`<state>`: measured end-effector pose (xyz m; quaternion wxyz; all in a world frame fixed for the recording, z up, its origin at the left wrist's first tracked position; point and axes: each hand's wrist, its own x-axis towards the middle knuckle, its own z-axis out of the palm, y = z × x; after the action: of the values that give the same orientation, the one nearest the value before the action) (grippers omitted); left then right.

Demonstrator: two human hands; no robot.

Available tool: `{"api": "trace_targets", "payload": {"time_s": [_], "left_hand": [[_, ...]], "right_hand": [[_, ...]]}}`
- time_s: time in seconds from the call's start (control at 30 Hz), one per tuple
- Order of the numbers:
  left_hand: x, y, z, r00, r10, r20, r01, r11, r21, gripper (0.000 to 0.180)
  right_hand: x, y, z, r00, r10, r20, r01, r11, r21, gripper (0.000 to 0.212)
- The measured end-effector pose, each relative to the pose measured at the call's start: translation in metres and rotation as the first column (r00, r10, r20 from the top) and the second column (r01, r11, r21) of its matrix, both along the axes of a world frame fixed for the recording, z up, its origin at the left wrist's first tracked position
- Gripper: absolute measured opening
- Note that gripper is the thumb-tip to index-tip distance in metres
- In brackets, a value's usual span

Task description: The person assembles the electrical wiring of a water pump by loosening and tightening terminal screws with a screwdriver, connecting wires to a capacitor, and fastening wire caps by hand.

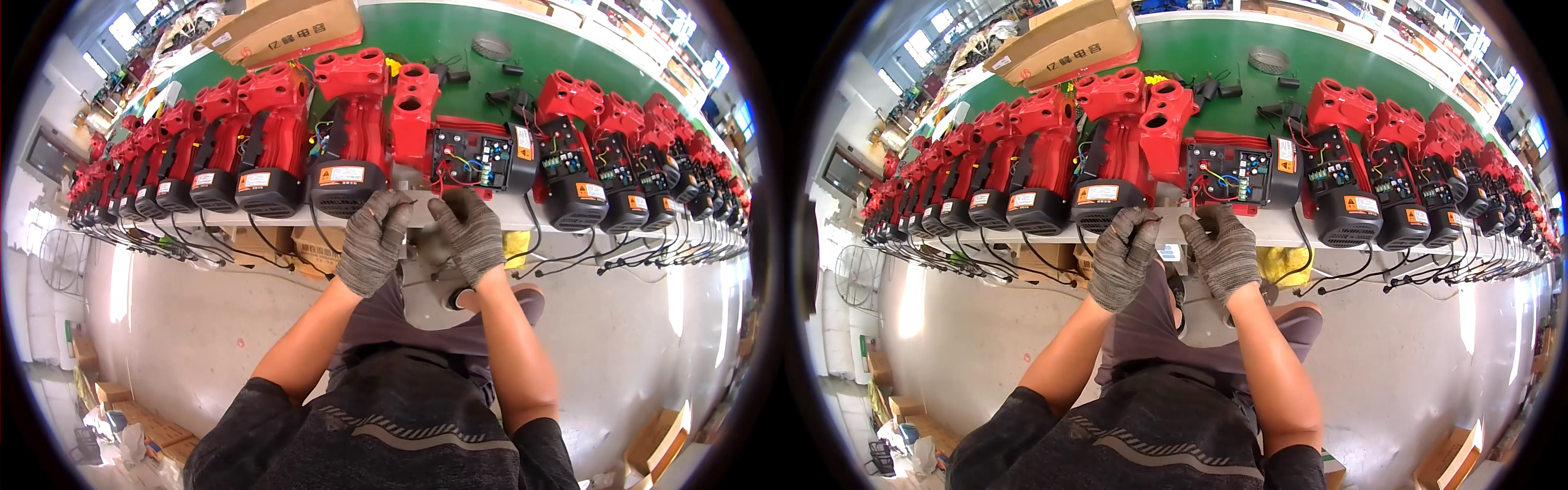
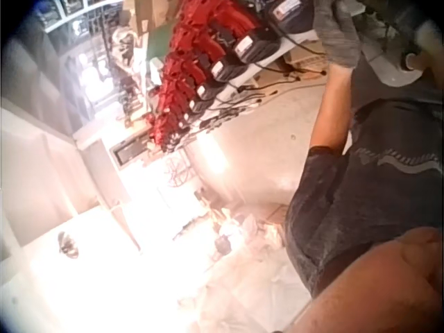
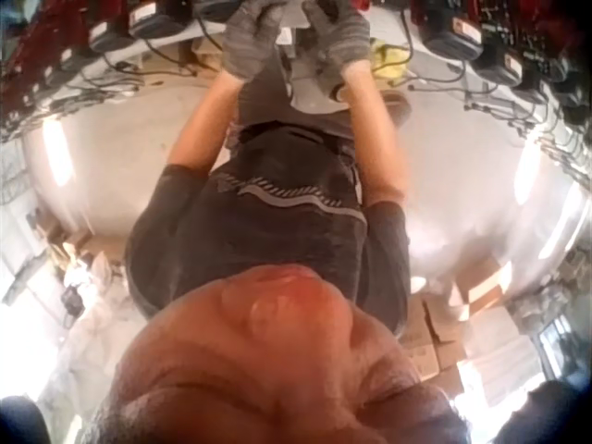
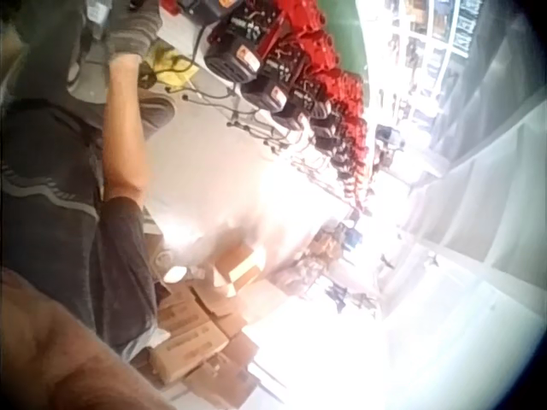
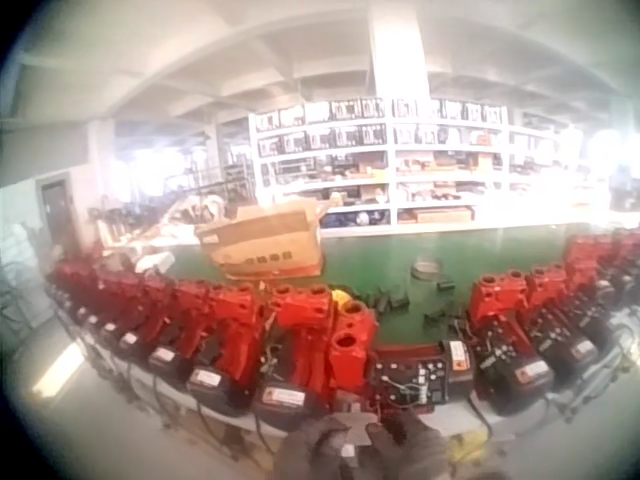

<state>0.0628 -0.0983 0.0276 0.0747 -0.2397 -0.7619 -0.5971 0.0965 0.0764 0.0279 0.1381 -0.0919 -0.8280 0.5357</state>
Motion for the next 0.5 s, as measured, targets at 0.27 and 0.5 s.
{"api": "trace_targets", "payload": {"time_s": [0.27,0.5], "left_hand": [[-0.033,0.034,0.011,0.956,-0.184,-0.227,0.145,0.973,-0.180,0.017],[-0.045,0.051,0.012,0.955,-0.297,-0.022,0.292,0.947,-0.136,0.022]], "right_hand": [[0.003,0.015,-0.005,0.998,-0.026,-0.062,0.012,0.976,-0.218,0.024],[0.005,0.027,0.005,0.999,0.026,-0.026,-0.031,0.964,-0.266,0.023]]}}
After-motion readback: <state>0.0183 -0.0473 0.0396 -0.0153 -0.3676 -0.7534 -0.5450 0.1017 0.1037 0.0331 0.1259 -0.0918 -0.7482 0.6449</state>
